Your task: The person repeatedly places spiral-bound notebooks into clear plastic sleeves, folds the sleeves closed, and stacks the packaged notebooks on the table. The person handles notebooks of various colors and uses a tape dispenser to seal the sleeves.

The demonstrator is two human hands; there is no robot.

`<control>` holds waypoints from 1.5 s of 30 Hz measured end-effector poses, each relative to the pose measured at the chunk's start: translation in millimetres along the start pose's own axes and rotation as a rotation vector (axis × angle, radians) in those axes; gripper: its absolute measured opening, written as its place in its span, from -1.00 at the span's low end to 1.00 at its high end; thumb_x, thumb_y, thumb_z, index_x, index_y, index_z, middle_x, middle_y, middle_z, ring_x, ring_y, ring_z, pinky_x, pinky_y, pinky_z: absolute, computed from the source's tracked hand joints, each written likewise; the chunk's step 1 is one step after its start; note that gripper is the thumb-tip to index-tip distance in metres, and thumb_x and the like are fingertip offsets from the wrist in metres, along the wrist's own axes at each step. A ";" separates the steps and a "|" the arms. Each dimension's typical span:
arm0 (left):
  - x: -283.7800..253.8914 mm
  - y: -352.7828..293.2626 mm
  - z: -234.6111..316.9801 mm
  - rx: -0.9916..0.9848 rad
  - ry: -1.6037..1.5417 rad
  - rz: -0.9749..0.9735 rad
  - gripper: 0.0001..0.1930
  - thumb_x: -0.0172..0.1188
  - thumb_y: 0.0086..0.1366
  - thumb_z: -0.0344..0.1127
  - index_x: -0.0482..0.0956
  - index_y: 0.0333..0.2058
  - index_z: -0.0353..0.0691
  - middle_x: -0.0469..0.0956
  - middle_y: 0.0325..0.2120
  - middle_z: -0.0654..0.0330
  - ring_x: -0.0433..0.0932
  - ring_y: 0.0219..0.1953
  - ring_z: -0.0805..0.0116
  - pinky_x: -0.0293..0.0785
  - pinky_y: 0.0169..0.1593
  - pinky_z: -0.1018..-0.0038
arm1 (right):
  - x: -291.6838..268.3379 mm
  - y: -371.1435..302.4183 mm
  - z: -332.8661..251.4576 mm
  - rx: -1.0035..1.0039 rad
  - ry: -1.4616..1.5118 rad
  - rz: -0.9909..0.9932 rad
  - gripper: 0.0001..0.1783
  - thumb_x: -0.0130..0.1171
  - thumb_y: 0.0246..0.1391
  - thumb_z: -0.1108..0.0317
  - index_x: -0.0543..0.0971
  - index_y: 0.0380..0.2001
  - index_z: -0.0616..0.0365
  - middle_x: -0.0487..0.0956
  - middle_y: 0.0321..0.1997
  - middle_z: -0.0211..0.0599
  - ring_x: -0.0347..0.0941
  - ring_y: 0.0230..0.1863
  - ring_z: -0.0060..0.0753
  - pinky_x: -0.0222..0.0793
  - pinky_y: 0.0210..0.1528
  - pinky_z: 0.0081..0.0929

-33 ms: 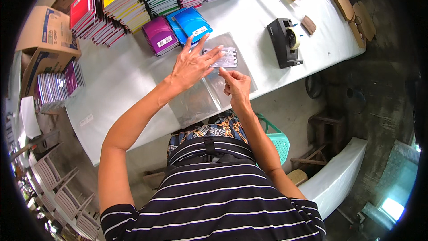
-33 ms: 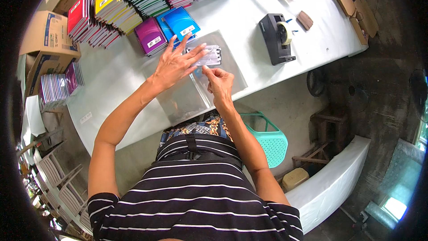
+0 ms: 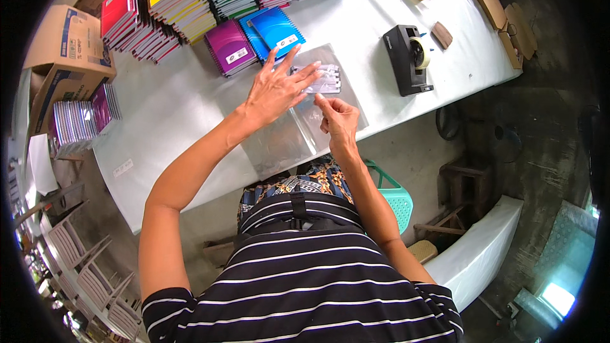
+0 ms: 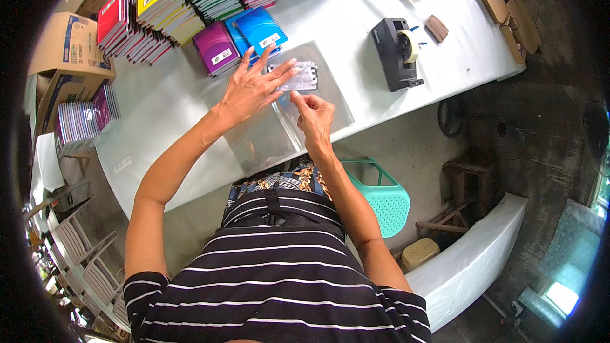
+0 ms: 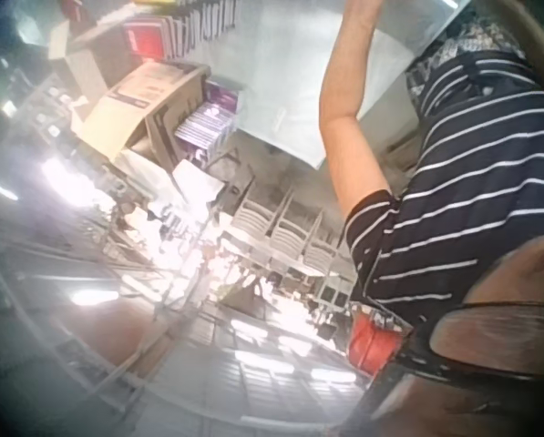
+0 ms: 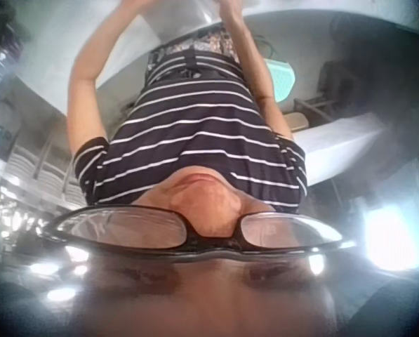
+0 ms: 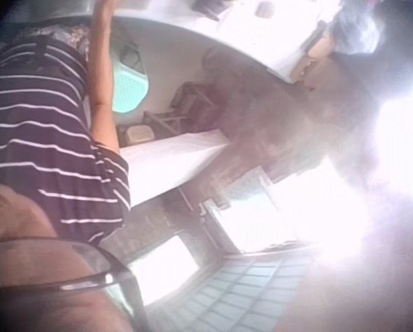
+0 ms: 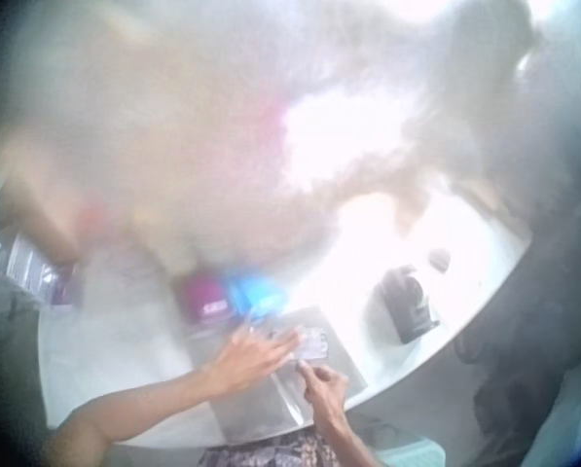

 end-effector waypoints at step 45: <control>-164.2 -558.9 -305.8 -1.440 -0.883 1.232 -0.15 -0.05 0.34 0.29 0.00 0.38 -0.17 -0.03 0.41 0.13 -0.09 0.43 0.22 -0.13 0.39 0.15 | 518.4 -43.3 66.2 0.171 -0.076 -1.053 -0.02 0.38 -0.08 0.08 0.13 0.26 0.38 0.44 0.10 0.02 0.42 0.10 -0.22 0.29 0.12 -0.24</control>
Point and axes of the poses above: each hand's wrist, its own y-axis towards the middle knuckle, its own x-axis out of the palm, z = x × y, the point moved 8 cm from there along y, towards the middle knuckle
